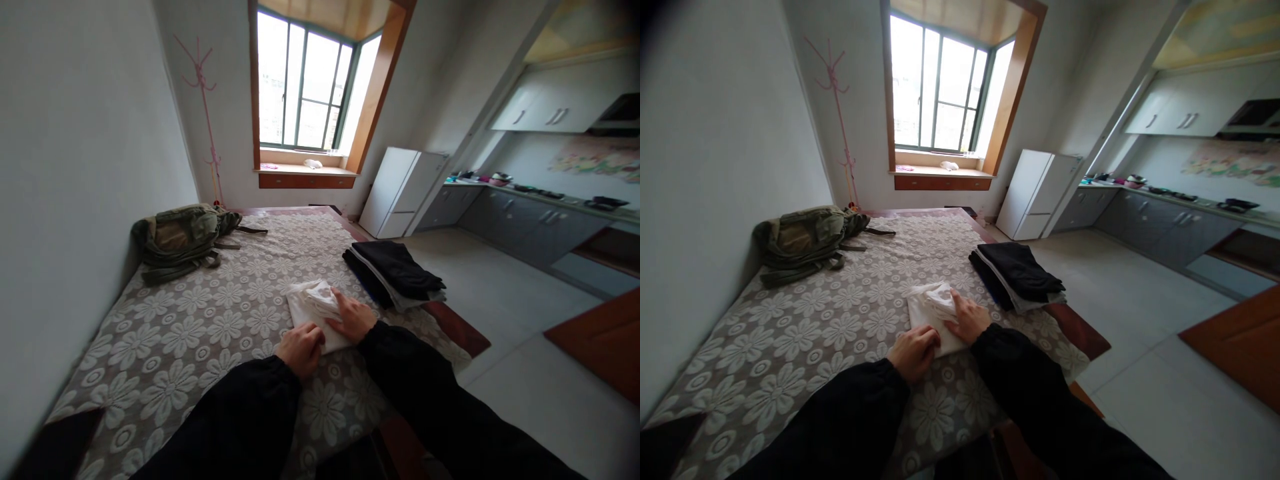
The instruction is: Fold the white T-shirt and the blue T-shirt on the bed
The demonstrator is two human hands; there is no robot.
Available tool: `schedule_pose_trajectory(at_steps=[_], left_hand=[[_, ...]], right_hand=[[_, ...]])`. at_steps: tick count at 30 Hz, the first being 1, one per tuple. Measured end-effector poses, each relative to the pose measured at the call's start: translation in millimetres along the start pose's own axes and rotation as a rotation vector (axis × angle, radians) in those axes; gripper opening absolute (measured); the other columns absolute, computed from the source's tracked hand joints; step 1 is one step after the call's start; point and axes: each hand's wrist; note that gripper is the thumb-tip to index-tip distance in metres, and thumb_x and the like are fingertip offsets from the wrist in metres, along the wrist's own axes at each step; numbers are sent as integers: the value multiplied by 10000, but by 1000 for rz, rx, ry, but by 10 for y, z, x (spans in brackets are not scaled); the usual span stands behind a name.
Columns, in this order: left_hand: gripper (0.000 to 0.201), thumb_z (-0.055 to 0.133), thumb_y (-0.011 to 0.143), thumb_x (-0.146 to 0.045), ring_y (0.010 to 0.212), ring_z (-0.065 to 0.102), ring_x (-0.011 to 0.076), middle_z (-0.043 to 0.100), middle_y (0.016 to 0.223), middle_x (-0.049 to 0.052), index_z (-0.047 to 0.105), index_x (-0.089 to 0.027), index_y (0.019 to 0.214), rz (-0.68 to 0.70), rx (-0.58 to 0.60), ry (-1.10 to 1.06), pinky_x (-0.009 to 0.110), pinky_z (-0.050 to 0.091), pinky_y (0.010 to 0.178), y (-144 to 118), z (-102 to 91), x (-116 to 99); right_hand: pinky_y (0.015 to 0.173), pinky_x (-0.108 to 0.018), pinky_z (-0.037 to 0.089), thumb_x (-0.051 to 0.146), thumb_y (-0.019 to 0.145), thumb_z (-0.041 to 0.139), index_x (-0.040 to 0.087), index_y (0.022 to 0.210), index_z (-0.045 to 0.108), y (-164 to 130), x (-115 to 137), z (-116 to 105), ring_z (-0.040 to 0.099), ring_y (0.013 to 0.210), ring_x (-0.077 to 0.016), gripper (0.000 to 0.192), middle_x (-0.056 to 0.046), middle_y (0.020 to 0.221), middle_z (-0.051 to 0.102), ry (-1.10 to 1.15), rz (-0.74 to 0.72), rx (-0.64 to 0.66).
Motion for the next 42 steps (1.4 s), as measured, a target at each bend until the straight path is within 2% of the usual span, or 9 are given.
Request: schedule_pose_trajectory(at_steps=[4, 7, 9, 15, 22, 28, 31, 35, 42], left_hand=[[197, 499, 855, -124, 981, 635, 198, 670, 1071, 41, 627, -234, 958, 5, -10, -1, 313, 486, 905, -9, -11, -6], [194, 507, 853, -121, 982, 632, 195, 669, 1079, 40, 629, -234, 953, 2, -1, -8, 313, 485, 909, -9, -27, -18], [193, 513, 850, -123, 978, 631, 194, 668, 1081, 41, 631, -233, 957, 5, 9, -12, 314, 486, 904, -7, -33, -21], [195, 507, 857, -130, 984, 628, 197, 670, 1079, 44, 635, -236, 960, 7, -1, -16, 316, 486, 900, -2, 0, 10], [198, 498, 854, -128, 985, 631, 191, 664, 1082, 37, 628, -237, 955, 27, -10, -17, 306, 482, 892, -6, 18, 34], [203, 491, 852, -121, 994, 634, 196, 669, 1080, 36, 624, -238, 953, 24, -15, -22, 310, 480, 896, -8, 7, 14], [195, 494, 858, -130, 990, 636, 195, 673, 1073, 36, 625, -238, 955, 28, -16, -20, 305, 477, 893, -10, 7, 17], [200, 489, 863, -129, 985, 637, 194, 674, 1073, 36, 626, -238, 958, 35, -22, -17, 307, 477, 888, -10, 11, 25], [204, 501, 856, -123, 990, 637, 192, 675, 1080, 27, 628, -247, 957, 40, -31, -17, 304, 479, 894, -7, 33, 30]], right_hand=[[1006, -418, 423, 306, 707, 736, 248, 1233, 613, 258, -385, -104, 641, 1096, -341, 543, -90, 1003, 734, 459, 293, -115], [936, -409, 496, 397, 735, 697, 226, 1075, 620, 386, -668, -193, 670, 1001, -297, 388, -70, 926, 726, 597, 373, -120], [866, -412, 540, 464, 729, 708, 211, 1031, 603, 409, -786, -204, 691, 921, -283, 409, -77, 904, 722, 685, 393, -89], [681, -363, 546, 362, 476, 899, 258, 1092, 460, 394, -895, -92, 635, 662, -194, 763, 47, 763, 656, 859, 364, -25], [662, -305, 476, 442, 504, 866, 251, 744, 419, 352, -888, -89, 494, 587, -128, 542, 83, 619, 532, 891, 245, -31], [878, -458, 485, 391, 592, 787, 223, 485, 563, 213, -902, -128, 605, 732, -250, 301, -20, 567, 573, 799, 167, 15], [1055, -495, 423, 302, 592, 765, 212, 648, 741, 247, -880, -164, 655, 1008, -334, 109, -72, 873, 734, 759, 117, 50], [1237, -469, 217, 225, 578, 740, 209, 1178, 765, 363, -871, -217, 421, 1430, -363, 600, -79, 1403, 632, 663, 52, 119], [1254, -424, 175, 201, 544, 802, 249, 1537, 467, 334, -912, -388, 287, 1513, -332, 1049, -36, 1621, 395, 725, 42, 277]])
Point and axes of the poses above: each hand's wrist, its own y-axis towards the middle knuckle, its own z-axis out of the palm, x = y × z
